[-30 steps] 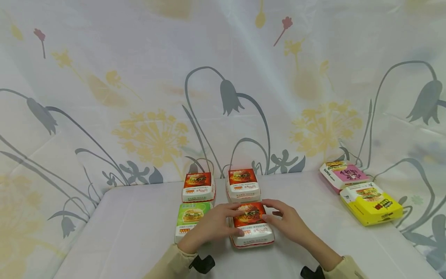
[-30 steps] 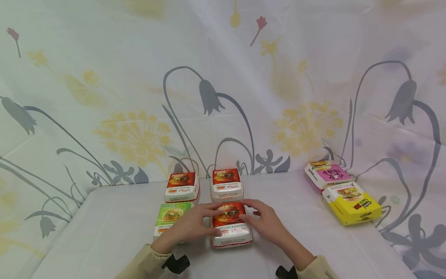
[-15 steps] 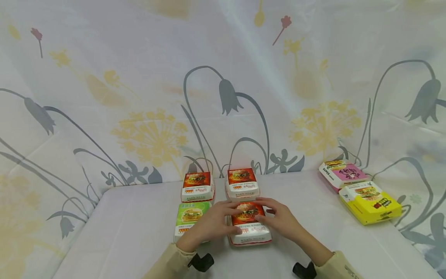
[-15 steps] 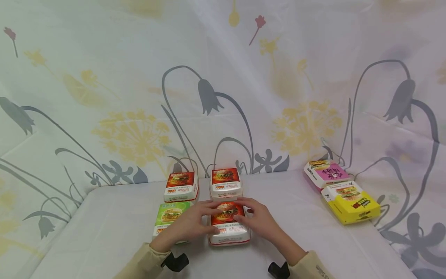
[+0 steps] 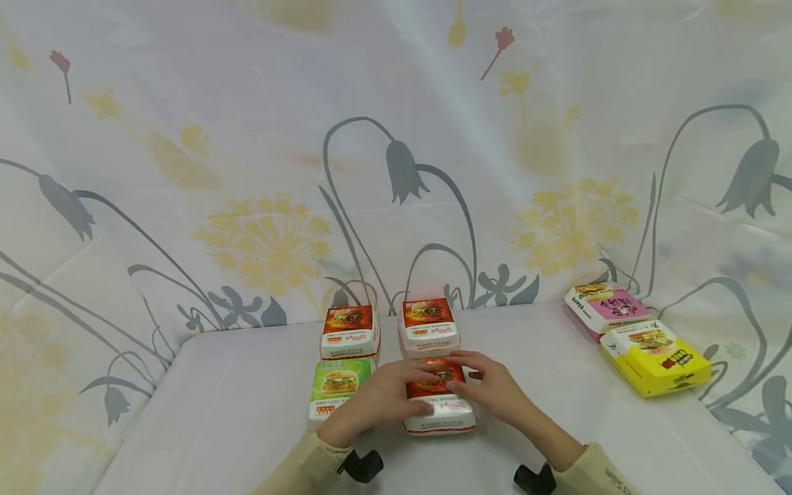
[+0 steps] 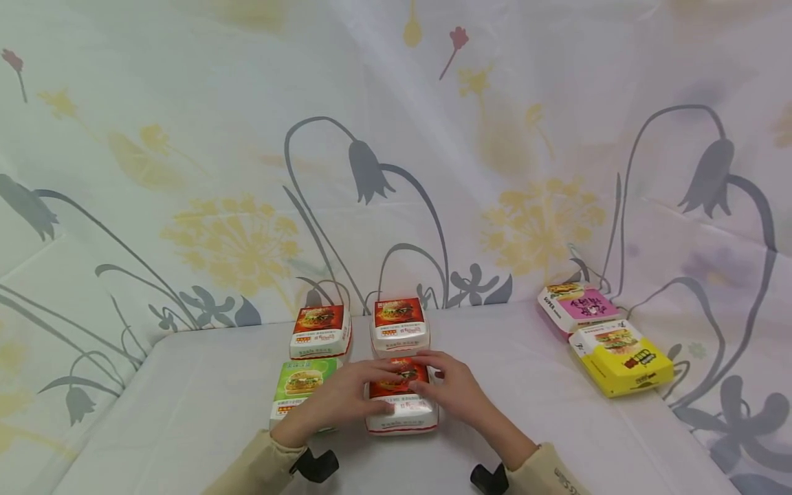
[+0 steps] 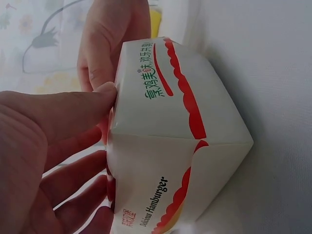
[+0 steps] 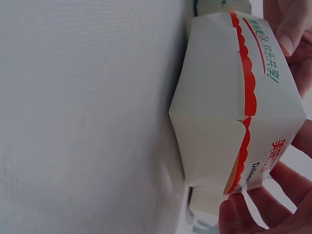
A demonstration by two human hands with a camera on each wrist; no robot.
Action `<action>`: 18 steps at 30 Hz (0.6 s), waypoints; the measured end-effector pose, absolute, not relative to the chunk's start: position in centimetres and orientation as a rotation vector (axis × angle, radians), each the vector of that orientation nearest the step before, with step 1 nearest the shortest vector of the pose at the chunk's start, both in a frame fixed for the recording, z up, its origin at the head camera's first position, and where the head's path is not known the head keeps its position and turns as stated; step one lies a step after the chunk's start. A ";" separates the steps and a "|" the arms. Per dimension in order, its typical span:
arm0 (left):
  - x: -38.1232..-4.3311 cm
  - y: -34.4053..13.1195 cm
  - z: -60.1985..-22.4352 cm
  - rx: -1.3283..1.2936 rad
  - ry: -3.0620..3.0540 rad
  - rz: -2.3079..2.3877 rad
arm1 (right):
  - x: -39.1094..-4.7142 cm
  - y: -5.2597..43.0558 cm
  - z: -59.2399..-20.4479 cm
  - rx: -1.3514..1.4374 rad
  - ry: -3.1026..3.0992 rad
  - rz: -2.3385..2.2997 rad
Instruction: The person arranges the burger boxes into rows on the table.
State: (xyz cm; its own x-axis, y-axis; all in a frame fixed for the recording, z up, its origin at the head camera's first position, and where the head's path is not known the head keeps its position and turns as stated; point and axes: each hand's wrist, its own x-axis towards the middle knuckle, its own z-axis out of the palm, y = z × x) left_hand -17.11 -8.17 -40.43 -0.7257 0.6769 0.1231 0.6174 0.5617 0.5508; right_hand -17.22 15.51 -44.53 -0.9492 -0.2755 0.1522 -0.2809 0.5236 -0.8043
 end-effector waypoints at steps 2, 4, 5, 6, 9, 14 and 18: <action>-17.2 -8.2 -40.5 1.116 2.677 0.881 | -17.2 15.5 -44.5 0.506 -2.737 1.449; -17.3 -8.3 -40.6 1.121 2.674 0.875 | -17.2 15.5 -44.4 0.511 -2.736 1.454; -17.3 -8.3 -40.6 1.121 2.675 0.871 | -17.2 15.6 -44.3 0.513 -2.735 1.458; -17.3 -8.3 -40.6 1.120 2.675 0.869 | -17.2 15.6 -44.2 0.514 -2.735 1.464; -17.4 -8.3 -40.6 1.107 2.677 0.862 | -17.2 15.8 -44.0 0.514 -2.734 1.481; -17.3 -8.3 -40.7 1.092 2.691 0.839 | -17.2 16.7 -43.9 0.514 -2.724 1.506; -17.1 -8.1 -40.7 1.068 2.697 0.816 | -17.4 17.8 -43.7 0.496 -2.720 1.491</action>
State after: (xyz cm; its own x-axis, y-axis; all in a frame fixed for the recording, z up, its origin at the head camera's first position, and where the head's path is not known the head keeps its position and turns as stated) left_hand -17.10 -8.13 -40.65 -0.7416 0.6664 0.0770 0.5973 0.6037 0.5280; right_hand -17.43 17.78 -43.66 -0.9502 -0.2730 0.1504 -0.2736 0.4994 -0.8220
